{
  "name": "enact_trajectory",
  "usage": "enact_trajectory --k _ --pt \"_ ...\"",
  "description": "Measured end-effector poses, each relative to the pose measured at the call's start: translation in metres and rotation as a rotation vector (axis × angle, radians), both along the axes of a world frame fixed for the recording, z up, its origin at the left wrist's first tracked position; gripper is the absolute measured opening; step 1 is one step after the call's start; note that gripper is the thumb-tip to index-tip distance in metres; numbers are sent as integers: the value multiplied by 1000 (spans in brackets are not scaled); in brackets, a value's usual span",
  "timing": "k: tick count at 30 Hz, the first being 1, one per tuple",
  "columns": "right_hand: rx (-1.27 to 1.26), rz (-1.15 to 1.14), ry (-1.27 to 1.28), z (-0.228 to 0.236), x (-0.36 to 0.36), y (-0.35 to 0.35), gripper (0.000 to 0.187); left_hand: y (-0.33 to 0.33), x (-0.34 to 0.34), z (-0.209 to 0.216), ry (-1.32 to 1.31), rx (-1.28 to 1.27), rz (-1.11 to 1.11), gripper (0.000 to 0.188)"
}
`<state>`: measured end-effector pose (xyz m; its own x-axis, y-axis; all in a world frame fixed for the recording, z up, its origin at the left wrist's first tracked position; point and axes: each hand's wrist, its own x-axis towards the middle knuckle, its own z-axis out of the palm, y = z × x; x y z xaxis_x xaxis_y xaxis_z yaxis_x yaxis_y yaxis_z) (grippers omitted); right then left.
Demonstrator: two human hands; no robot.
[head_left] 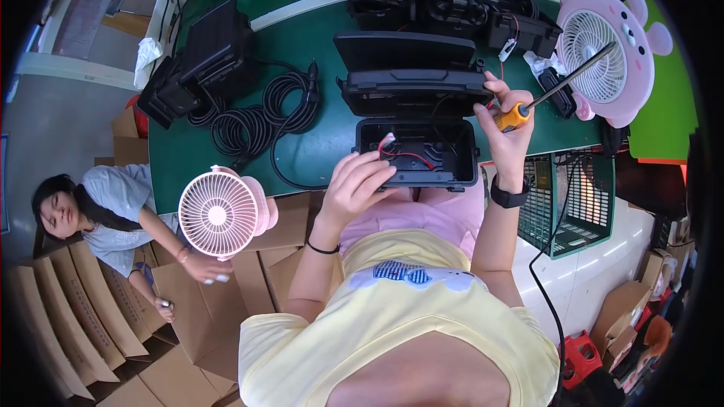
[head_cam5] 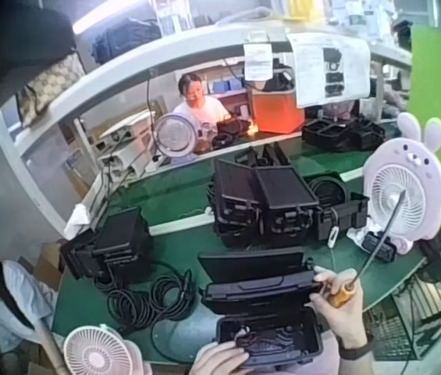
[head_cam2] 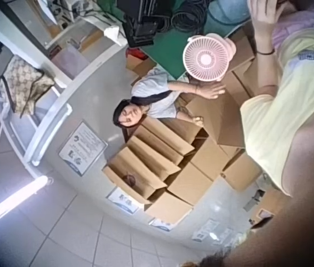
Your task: Assembling and checking electronic components inside plastic housing units at a workshop station.
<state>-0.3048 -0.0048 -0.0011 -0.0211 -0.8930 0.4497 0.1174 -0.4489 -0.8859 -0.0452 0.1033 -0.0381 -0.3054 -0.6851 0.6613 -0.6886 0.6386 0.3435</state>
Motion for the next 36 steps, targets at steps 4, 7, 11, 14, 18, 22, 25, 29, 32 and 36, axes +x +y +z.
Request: enact_trajectory --k 4,7,11,14,18,22,25,29,32,36 --pt "5 -5 37 0 -1 1 40 -8 3 -5 45 -8 -3 44" --pt "-43 -5 66 -1 -1 -1 37 -16 4 4 42 26 4 38" --pt "-59 39 62 1 2 1 31 -26 -4 18 69 44 38 38" --pt "-12 39 84 5 5 7 28 -24 -12 15 115 50 89 42" --pt "22 -15 208 9 1 14 28 -16 -26 -1 392 16 295 62" --pt "87 -108 431 21 0 24 35 -21 -37 -11 796 93 251 80" --pt "6 -63 429 23 -1 29 45 -28 -42 -5 807 93 286 71" --pt "-52 -44 541 12 -2 35 50 -32 -40 7 597 184 367 55" --pt "49 -37 476 -3 -4 38 48 -34 -42 18 721 274 349 46" --pt "58 -32 437 2 -1 36 45 -38 -23 11 290 201 294 57"
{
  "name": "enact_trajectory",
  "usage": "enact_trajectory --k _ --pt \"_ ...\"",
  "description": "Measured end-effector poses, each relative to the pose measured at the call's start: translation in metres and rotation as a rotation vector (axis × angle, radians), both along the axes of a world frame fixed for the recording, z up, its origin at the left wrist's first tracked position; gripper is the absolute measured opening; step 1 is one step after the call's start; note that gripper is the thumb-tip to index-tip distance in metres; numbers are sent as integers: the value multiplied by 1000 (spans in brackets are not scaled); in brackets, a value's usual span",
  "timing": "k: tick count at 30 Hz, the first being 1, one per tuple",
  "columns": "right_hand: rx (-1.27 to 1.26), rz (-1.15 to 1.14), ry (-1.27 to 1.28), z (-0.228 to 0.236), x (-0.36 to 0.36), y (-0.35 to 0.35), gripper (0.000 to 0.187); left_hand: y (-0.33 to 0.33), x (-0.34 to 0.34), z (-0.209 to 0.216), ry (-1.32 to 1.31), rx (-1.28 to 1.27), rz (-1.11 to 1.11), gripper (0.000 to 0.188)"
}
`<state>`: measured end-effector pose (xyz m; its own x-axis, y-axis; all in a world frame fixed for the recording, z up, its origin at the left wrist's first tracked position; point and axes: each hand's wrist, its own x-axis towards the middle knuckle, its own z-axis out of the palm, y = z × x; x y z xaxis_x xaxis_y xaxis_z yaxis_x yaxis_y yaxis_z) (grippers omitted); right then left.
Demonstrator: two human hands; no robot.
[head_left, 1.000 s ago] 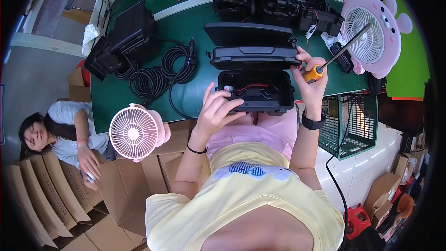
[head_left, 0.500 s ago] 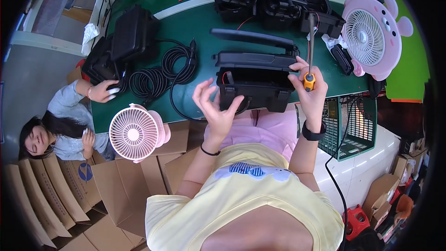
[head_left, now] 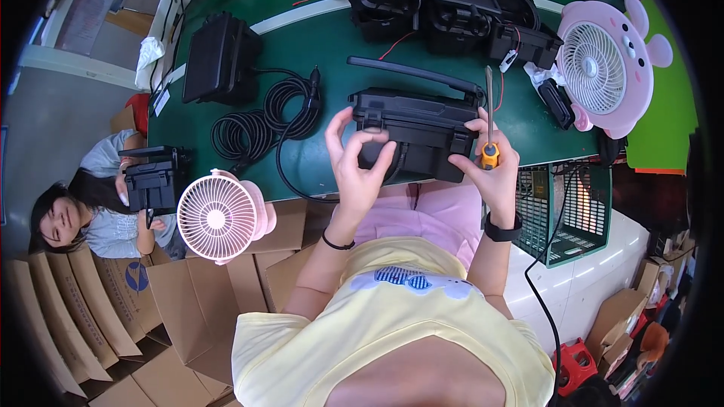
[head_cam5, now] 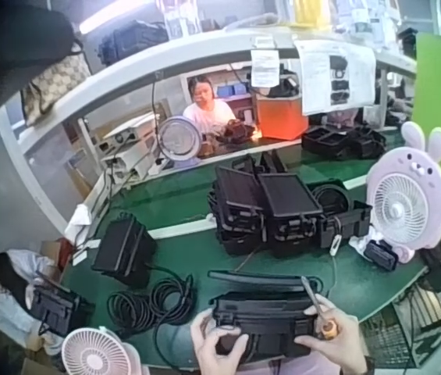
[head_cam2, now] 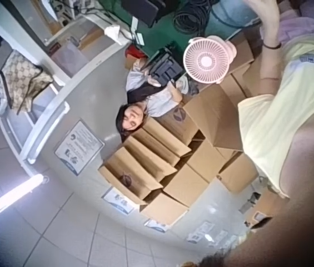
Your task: Assembling and checking electronic components inside plastic housing units at a workshop station.
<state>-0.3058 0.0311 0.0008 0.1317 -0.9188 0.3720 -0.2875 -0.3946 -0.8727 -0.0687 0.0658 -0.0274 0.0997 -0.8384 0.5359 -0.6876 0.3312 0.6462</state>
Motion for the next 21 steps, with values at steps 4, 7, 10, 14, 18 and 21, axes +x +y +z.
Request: enact_trajectory --k 4,7,10,14,18,21 --pt "14 24 -13 -2 -1 -3 44 -5 -11 15 251 -37 43 70" --pt "15 41 -7 -3 -3 -4 43 -11 3 16 181 31 -64 67" --pt "2 25 -13 -2 1 -5 43 -12 -3 5 315 -96 -82 55" --pt "-200 -229 130 6 16 -2 43 -11 -13 3 307 -192 15 49" --pt "121 -315 83 7 24 11 41 -5 -19 -1 334 -274 39 45" --pt "-68 -250 221 10 24 12 36 0 -18 -3 330 -276 40 46"
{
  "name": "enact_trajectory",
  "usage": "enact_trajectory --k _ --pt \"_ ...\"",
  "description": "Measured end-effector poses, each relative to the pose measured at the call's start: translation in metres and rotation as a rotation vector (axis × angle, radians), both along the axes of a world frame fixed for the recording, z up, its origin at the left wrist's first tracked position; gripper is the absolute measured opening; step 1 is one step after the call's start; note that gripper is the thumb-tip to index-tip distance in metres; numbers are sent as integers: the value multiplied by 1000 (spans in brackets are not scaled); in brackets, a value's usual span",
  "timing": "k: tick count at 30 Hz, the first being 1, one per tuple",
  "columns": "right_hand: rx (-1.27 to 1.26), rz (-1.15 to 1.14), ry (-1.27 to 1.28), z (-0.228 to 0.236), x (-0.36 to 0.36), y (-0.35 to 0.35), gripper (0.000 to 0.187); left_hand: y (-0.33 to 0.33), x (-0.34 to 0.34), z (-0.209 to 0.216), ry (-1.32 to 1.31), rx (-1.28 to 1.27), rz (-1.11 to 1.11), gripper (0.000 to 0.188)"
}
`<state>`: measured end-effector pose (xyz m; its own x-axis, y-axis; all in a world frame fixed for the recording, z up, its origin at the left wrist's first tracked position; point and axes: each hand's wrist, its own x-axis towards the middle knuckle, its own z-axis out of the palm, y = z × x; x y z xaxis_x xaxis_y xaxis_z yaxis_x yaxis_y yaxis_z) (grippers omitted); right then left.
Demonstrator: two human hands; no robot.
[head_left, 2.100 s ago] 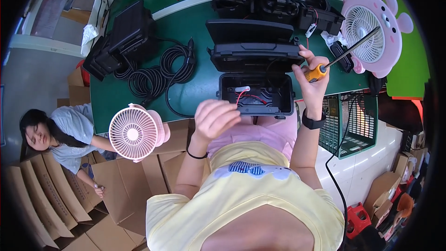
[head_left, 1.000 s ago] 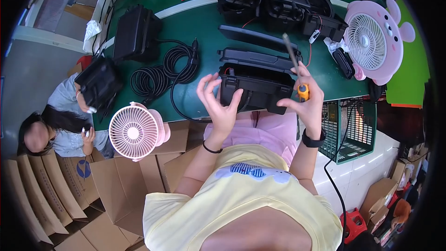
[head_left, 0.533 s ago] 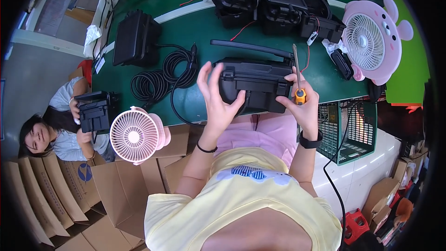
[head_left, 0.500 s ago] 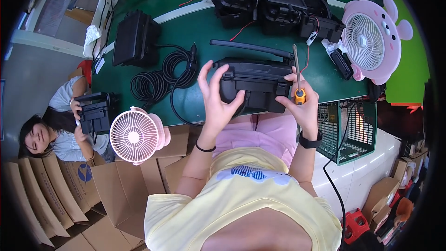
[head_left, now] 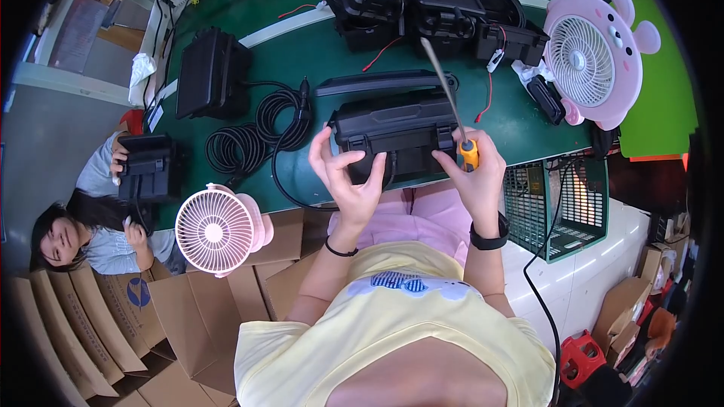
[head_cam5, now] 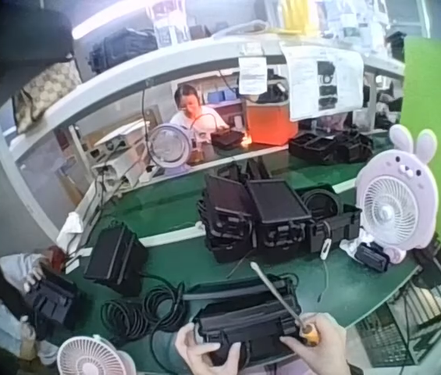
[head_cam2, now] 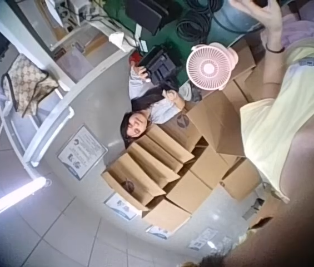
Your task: Assembling and checking electronic components inside plastic housing units at a workshop station.
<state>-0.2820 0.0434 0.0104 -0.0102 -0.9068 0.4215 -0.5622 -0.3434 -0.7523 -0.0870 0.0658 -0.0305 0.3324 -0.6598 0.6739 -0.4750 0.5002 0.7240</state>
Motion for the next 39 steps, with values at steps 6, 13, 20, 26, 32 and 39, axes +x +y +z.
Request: enact_trajectory --k 6,13,20,26,32,39 --pt "33 110 -414 14 12 -2 34 4 5 3 27 16 -8 46" --pt "42 180 -356 4 15 -10 33 8 7 4 20 36 12 46" --pt "91 -124 -177 -5 19 -21 45 5 12 6 127 83 -4 22" --pt "474 116 -577 -27 10 -39 52 -16 18 6 426 149 -187 39" --pt "499 136 -673 -26 17 -45 37 -15 24 6 551 256 -306 63" --pt "494 159 -764 -35 16 -58 27 -19 31 8 403 323 -213 55"
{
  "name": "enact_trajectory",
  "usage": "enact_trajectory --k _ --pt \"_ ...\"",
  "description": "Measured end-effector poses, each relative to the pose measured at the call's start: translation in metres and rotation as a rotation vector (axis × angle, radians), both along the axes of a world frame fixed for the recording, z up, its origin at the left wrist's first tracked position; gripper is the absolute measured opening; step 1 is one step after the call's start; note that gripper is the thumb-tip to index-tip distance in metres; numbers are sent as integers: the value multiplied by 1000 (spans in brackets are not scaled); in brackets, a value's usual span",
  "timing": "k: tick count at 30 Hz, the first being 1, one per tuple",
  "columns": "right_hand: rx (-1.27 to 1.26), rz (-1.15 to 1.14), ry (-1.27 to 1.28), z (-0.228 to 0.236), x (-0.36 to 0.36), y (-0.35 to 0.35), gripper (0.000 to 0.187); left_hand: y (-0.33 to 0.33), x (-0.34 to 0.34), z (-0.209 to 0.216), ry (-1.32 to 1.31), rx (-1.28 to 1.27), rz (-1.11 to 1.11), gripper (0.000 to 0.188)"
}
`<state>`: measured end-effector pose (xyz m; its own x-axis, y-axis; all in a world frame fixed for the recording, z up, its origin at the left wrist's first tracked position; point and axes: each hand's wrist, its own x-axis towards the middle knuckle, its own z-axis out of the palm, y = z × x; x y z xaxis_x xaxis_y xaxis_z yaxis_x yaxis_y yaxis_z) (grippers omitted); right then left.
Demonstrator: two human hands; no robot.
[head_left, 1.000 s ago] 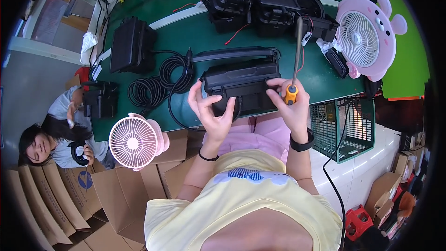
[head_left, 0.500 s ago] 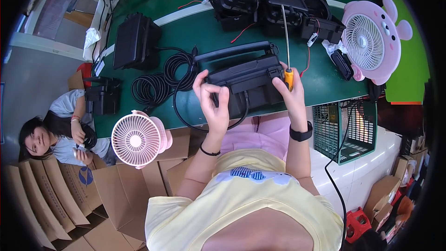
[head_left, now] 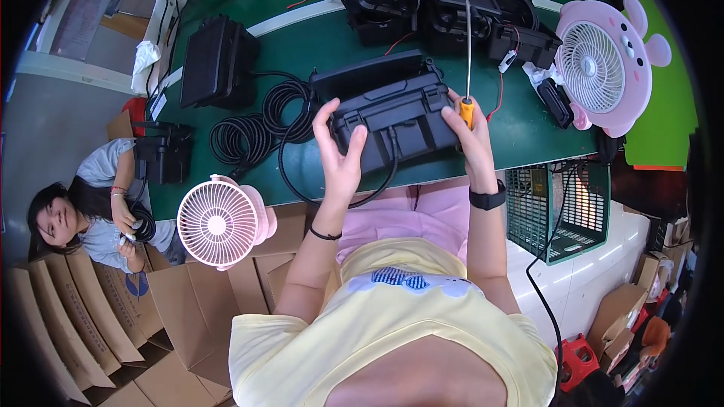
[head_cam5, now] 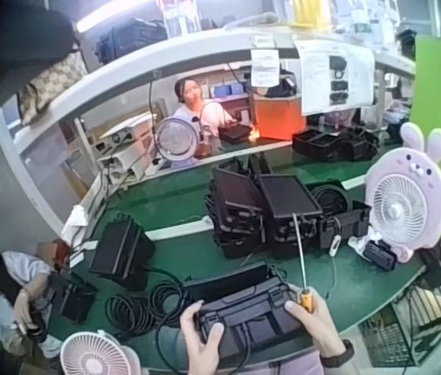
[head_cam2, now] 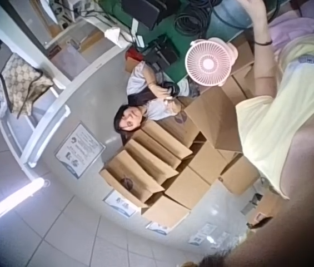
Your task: Assembling and checking electronic components inside plastic housing units at a workshop station.
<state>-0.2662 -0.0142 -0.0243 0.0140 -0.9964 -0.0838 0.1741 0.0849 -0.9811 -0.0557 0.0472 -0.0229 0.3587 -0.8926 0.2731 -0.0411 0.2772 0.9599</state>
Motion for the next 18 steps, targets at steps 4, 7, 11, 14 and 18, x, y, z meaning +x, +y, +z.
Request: enact_trajectory --k 4,7,11,14,18 --pt "-79 -135 91 -8 -5 4 23 -5 13 13 -718 -18 143 47" --pt "-135 -207 275 -9 -16 17 23 -16 10 49 -983 -107 34 47" --pt "-223 -153 378 6 -15 35 23 -40 -5 61 -1188 -100 -142 61" --pt "-282 -143 415 11 -16 43 21 -48 -6 59 -1266 -26 -150 60" --pt "-261 -81 314 18 -27 57 26 -26 -3 69 -1176 -109 -19 54"
